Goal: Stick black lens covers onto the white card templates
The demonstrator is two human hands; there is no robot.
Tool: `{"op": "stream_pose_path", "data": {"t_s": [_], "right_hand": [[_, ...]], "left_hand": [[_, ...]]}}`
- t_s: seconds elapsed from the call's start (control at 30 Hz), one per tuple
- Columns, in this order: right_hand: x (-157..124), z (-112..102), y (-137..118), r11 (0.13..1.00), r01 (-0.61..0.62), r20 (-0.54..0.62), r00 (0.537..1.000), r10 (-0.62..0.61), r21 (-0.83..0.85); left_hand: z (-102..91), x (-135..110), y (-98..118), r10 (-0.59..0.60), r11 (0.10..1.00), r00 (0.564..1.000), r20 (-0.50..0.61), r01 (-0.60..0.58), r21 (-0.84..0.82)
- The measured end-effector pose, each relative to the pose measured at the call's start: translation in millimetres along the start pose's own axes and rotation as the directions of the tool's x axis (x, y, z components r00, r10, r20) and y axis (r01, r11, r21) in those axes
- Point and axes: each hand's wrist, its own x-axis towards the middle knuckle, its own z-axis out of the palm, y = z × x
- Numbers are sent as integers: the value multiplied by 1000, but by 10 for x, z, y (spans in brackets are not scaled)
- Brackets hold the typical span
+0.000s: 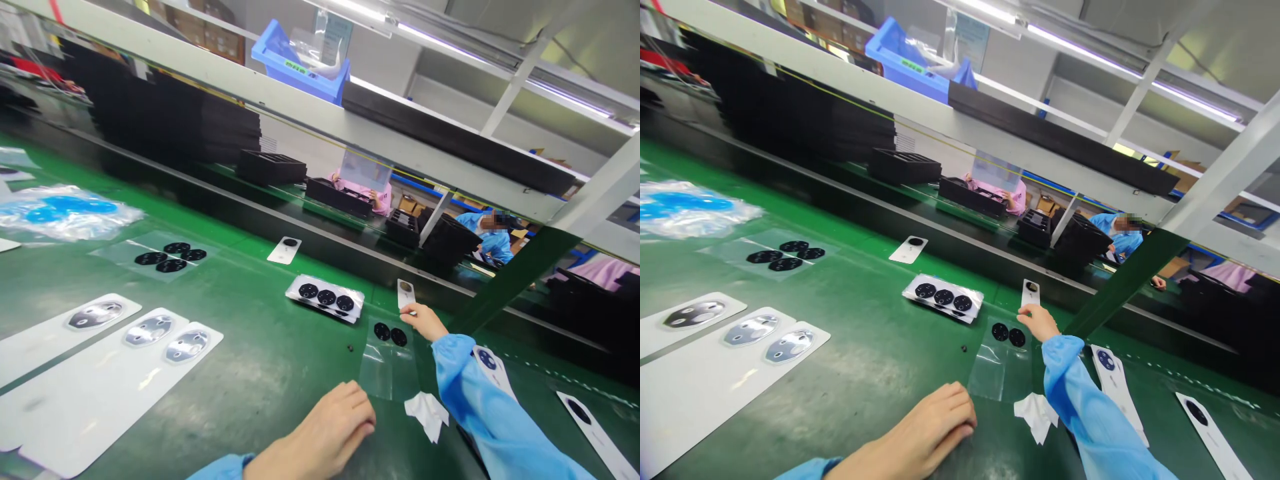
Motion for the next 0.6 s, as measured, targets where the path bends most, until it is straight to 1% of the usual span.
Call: {"op": "stream_pose_path", "data": {"t_s": [0.03, 0.07, 0.17, 0.27, 0.33, 0.43, 0.53, 0.6], "right_hand": [[-41, 64, -64, 999, 39, 32, 999, -39, -17], [-71, 138, -138, 997, 77, 61, 995, -75, -28], [-92, 393, -386, 987, 154, 122, 981, -149, -37], [-52, 642, -588, 986, 164, 130, 978, -160, -21], [-15, 779, -657, 991, 132, 114, 985, -131, 6], [23, 934, -657, 996, 43, 91, 995, -50, 77], [21, 1025, -590, 983, -49, 92, 995, 32, 179], [-1, 1049, -546, 962, -97, 110, 991, 71, 254]], "left_hand": [[-41, 45, -56, -18, 999, 1000, -8, 18, 44], [-92, 99, -139, -41, 991, 999, -25, 44, 126], [-277, 294, -531, -114, 962, 988, -103, 136, 236], [-417, 490, -968, -174, 919, 965, -197, 231, 320], [-433, 602, -1178, -170, 901, 963, -211, 239, 361], [-348, 733, -1327, -110, 899, 980, -167, 169, 403], [-231, 815, -1362, -54, 900, 992, -118, 99, 425], [-186, 838, -1374, -33, 900, 994, -104, 74, 429]]}}
